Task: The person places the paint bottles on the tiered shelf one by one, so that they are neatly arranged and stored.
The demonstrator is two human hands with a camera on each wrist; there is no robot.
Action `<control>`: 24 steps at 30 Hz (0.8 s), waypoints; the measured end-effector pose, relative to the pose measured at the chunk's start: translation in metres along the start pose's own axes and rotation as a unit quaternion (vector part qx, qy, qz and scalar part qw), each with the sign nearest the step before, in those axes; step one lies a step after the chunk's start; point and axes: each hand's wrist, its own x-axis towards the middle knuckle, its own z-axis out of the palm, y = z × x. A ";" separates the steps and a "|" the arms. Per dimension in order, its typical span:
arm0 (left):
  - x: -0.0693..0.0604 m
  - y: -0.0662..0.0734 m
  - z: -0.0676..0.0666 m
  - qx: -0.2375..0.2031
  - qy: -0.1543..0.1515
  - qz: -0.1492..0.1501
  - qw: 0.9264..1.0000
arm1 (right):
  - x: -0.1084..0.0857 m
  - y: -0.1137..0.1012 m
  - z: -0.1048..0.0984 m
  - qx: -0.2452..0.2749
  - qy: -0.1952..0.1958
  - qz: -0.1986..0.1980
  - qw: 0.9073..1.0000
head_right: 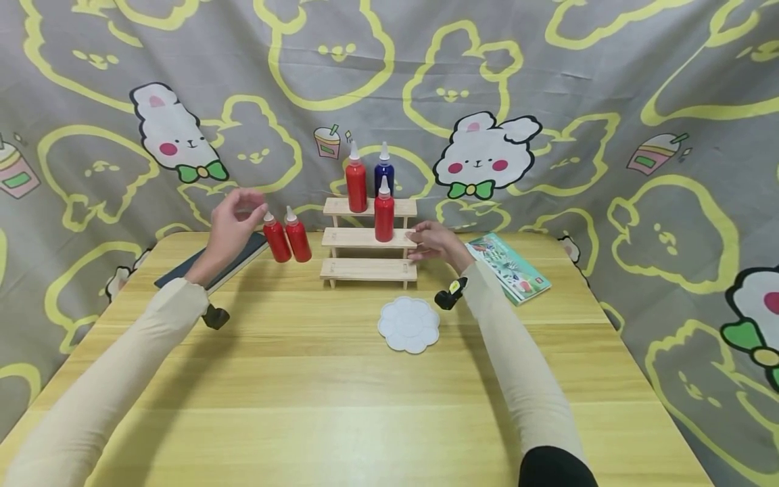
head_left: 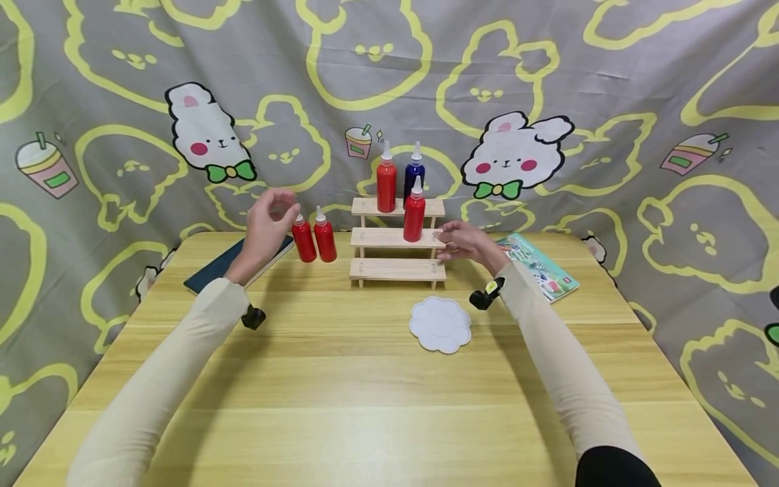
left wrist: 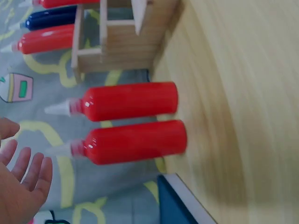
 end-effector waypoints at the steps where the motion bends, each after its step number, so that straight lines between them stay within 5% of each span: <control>1: -0.001 -0.002 -0.001 0.001 -0.003 -0.002 1.000 | 0.000 0.000 0.000 0.002 0.000 0.000 1.000; 10: -0.006 -0.026 0.003 0.000 -0.040 -0.065 0.997 | 0.001 -0.002 0.001 0.006 0.004 0.006 1.000; 19: -0.012 -0.043 0.012 0.020 -0.088 -0.145 0.985 | 0.001 -0.001 0.000 -0.002 -0.003 0.004 1.000; 24: -0.013 -0.048 0.018 0.016 -0.096 -0.165 0.982 | 0.001 -0.002 0.000 -0.008 -0.001 0.004 1.000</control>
